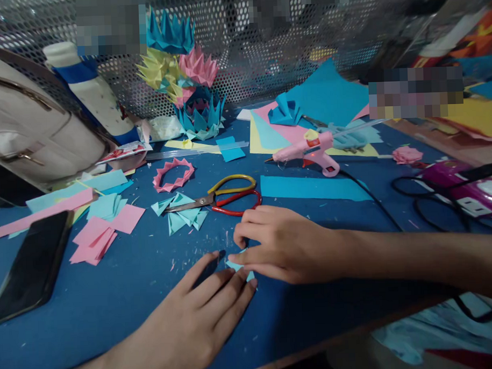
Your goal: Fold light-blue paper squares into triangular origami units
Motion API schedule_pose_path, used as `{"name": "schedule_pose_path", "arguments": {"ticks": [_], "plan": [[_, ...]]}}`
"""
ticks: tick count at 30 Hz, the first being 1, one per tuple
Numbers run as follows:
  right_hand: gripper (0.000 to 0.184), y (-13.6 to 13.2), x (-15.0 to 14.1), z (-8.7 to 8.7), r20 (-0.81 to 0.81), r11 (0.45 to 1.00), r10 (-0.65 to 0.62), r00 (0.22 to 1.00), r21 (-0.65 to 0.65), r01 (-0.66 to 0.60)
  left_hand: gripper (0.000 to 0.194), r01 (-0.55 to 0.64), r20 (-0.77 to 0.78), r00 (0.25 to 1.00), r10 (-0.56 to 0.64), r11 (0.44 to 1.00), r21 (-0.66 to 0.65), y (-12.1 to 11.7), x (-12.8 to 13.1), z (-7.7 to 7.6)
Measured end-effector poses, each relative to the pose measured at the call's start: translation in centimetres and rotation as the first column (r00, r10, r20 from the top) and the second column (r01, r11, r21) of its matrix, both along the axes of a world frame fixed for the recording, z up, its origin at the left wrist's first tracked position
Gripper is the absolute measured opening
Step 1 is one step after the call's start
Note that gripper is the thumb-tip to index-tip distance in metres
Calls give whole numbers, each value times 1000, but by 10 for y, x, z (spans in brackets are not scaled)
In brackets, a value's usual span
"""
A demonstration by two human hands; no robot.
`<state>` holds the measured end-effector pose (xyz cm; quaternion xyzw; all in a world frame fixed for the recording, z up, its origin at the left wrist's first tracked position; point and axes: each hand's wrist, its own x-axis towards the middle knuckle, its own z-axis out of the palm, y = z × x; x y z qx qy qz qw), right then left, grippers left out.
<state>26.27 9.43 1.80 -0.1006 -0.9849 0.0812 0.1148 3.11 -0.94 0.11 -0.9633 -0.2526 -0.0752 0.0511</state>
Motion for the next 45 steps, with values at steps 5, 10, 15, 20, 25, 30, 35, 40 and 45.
{"name": "schedule_pose_path", "arguments": {"ticks": [5,10,15,20,25,30,35,40,45], "plan": [[12,-14,-1,10,101,995,-72,992,74,65,43,-6,15,1000,6,1000,-9,0,0,-1],[2,-24,3,13,151,979,-138,979,169,112,43,-3,30,1000,3,1000,-8,0,0,-3],[11,-15,6,19,193,978,-171,966,155,142,44,4,21,1000,-4,1000,-19,0,0,-2],[22,9,6,12,50,986,-161,986,-37,163,44,-17,22,1000,17,999,-28,0,1,1],[10,13,4,-5,-6,963,-94,996,-253,89,45,-47,15,999,48,998,-39,0,1,2],[20,6,0,-12,-62,992,-80,995,-105,74,46,-42,16,999,42,998,-44,0,-1,0],[25,5,1,-14,-47,996,50,998,74,-46,46,-47,16,999,48,998,-43,-2,0,2],[27,8,3,-13,-35,993,95,995,77,-93,46,-96,44,994,97,995,-30,-4,1,-1],[35,10,4,-11,2,989,120,993,84,-120,49,-172,75,982,174,985,-24,-7,0,-6]]}}
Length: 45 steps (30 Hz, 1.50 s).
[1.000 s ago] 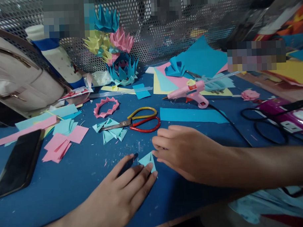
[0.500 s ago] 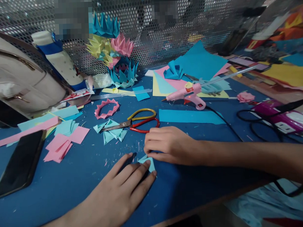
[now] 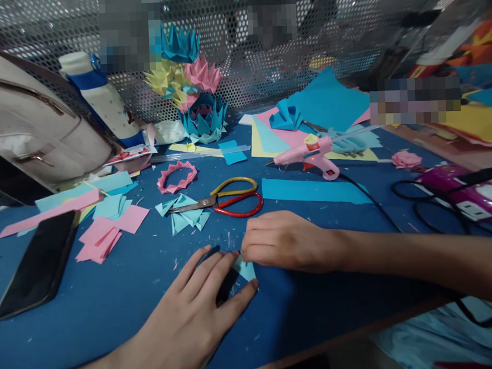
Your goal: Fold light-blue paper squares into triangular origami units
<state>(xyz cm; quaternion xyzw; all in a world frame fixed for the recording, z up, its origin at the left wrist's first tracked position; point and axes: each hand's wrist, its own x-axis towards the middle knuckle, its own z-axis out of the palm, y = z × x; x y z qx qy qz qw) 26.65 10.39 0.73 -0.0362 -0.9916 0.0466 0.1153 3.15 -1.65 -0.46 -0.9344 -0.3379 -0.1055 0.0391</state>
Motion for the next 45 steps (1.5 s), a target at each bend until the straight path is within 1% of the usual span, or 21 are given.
{"name": "schedule_pose_path", "arguments": {"ticks": [4,7,10,12,14,17,19,21,24,25,27,31,34,35,36,37,39,41,43,45], "plan": [[34,2,2,-1,-40,999,7,999,-53,-9,48,15,-34,999,-16,1000,-16,1,-1,1],[31,4,2,-1,-100,989,1,995,-146,-15,48,40,-47,998,-40,999,5,2,-2,3],[30,6,3,0,-105,972,-1,994,-234,-23,48,52,-51,997,-51,999,9,4,-2,5],[26,5,3,1,-104,971,-20,994,-239,-5,47,54,-48,997,-53,999,7,4,-2,6],[25,4,4,0,-107,976,-63,992,-216,39,45,53,-43,998,-53,999,6,5,-1,8],[29,1,4,0,-91,980,-138,986,-158,122,44,46,-42,998,-45,999,5,7,0,9],[32,-1,3,1,-86,982,-164,983,-106,155,44,41,-42,998,-41,999,0,8,0,9],[33,-3,1,5,-67,989,-147,987,-13,146,44,37,-36,999,-38,999,-5,8,-1,9],[26,-6,-1,10,44,981,-101,994,168,93,44,36,-26,999,-36,999,-9,7,-1,9],[22,-8,-1,10,84,976,-100,991,202,81,44,35,-26,999,-35,999,-7,7,-1,9],[17,-11,1,11,132,972,-126,983,213,96,45,32,-24,999,-32,999,7,6,-1,8],[23,-12,5,12,147,977,-163,976,162,139,48,24,-31,999,-22,998,56,4,0,6],[22,-4,6,17,141,983,-170,975,92,158,50,24,-64,998,-20,997,71,2,0,5],[24,-1,7,18,96,986,-167,981,46,163,49,21,-70,997,-16,998,65,2,0,5],[27,3,7,19,19,985,-173,985,19,172,49,18,-69,997,-14,998,54,1,0,5],[29,6,7,19,-17,983,-183,983,-8,183,48,15,-62,998,-12,999,42,1,0,6],[32,12,8,17,-83,988,-133,988,-87,126,47,8,-45,999,-7,1000,24,1,0,7],[30,15,8,13,-115,988,-50,992,-149,32,45,14,-33,999,-14,1000,12,2,0,8],[23,16,8,9,-120,983,31,992,-175,-52,45,34,-34,999,-35,999,-4,2,0,9],[20,16,8,4,-108,981,73,991,-172,-91,46,65,-43,997,-66,998,-20,3,0,10]]}}
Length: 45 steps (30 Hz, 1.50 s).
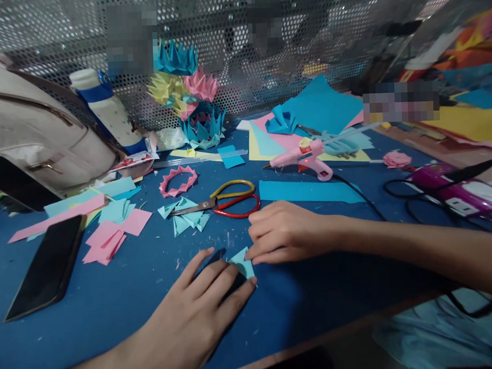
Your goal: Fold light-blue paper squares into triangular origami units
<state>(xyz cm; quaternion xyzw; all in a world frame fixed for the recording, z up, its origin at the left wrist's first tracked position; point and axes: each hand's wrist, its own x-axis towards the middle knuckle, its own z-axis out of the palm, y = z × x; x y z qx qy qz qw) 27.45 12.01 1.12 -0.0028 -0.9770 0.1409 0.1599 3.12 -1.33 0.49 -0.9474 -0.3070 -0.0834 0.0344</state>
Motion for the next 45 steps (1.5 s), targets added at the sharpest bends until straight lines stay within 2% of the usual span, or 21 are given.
{"name": "schedule_pose_path", "arguments": {"ticks": [3,6,11,14,18,21,24,26,29,33,38,45], "plan": [[22,0,-1,-7,2,999,-27,1000,-17,27,46,1,5,1000,-1,1000,13,0,0,-2],[22,-1,-2,-10,31,988,-106,994,-113,109,48,-48,23,999,48,999,-8,-2,-1,-6],[15,-3,-8,-6,185,902,-220,958,-336,272,53,-67,60,996,70,996,-60,-3,1,-9],[11,-4,-11,0,255,862,-234,938,-392,322,55,-59,79,995,65,995,-80,-2,1,-10],[8,-3,-12,5,304,842,-214,928,-424,333,60,-41,109,992,55,992,-122,0,-1,-8],[7,-1,-10,5,297,850,-182,937,-431,302,63,-22,142,988,53,976,-216,3,-2,-2],[8,3,-8,4,270,869,-125,955,-435,236,65,-8,186,979,79,936,-351,6,-2,4],[9,6,-6,2,258,874,-102,961,-438,210,65,-5,216,971,99,918,-397,8,-2,6],[11,13,-4,2,209,863,-16,978,-491,120,62,-7,233,966,116,907,-422,10,-3,7],[20,23,-3,2,119,809,99,988,-588,-10,59,-10,210,971,114,897,-442,10,-3,8],[21,26,-2,-2,96,821,100,990,-571,-27,50,-40,208,965,157,878,-476,12,-3,9],[28,25,-3,0,120,814,112,986,-581,-22,64,-2,219,969,114,890,-456,22,5,9]]}}
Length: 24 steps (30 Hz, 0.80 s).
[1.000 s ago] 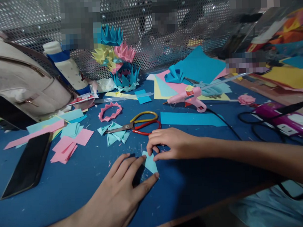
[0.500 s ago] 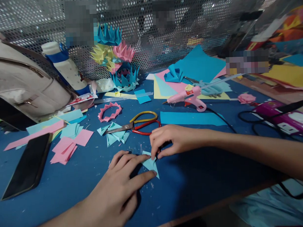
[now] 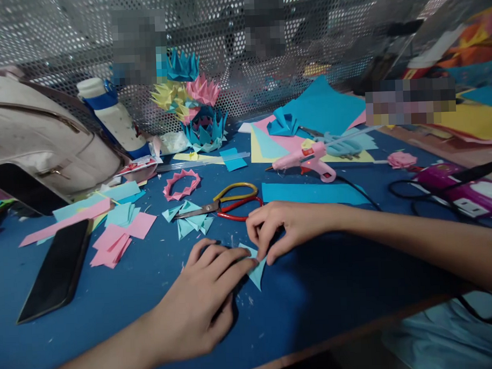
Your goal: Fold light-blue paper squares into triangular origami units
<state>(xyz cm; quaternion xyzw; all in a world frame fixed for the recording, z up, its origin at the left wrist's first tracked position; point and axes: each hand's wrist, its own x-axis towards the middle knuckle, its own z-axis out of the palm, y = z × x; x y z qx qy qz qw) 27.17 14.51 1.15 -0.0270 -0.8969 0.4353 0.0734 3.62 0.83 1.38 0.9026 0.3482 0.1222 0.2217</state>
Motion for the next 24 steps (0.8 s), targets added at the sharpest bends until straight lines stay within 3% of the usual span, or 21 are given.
{"name": "schedule_pose_path", "arguments": {"ticks": [9,13,16,24], "plan": [[27,-6,-3,1,13,997,-35,999,67,34,48,-39,29,999,38,999,35,10,11,-6],[19,-12,-5,1,95,976,-174,980,148,159,39,-44,38,998,42,998,43,9,11,-6],[31,-19,-7,1,168,941,-308,936,198,274,34,-41,39,998,39,998,46,9,10,-7],[26,-30,-9,2,165,921,-349,923,241,305,25,-36,64,997,32,997,65,5,5,-7]]}}
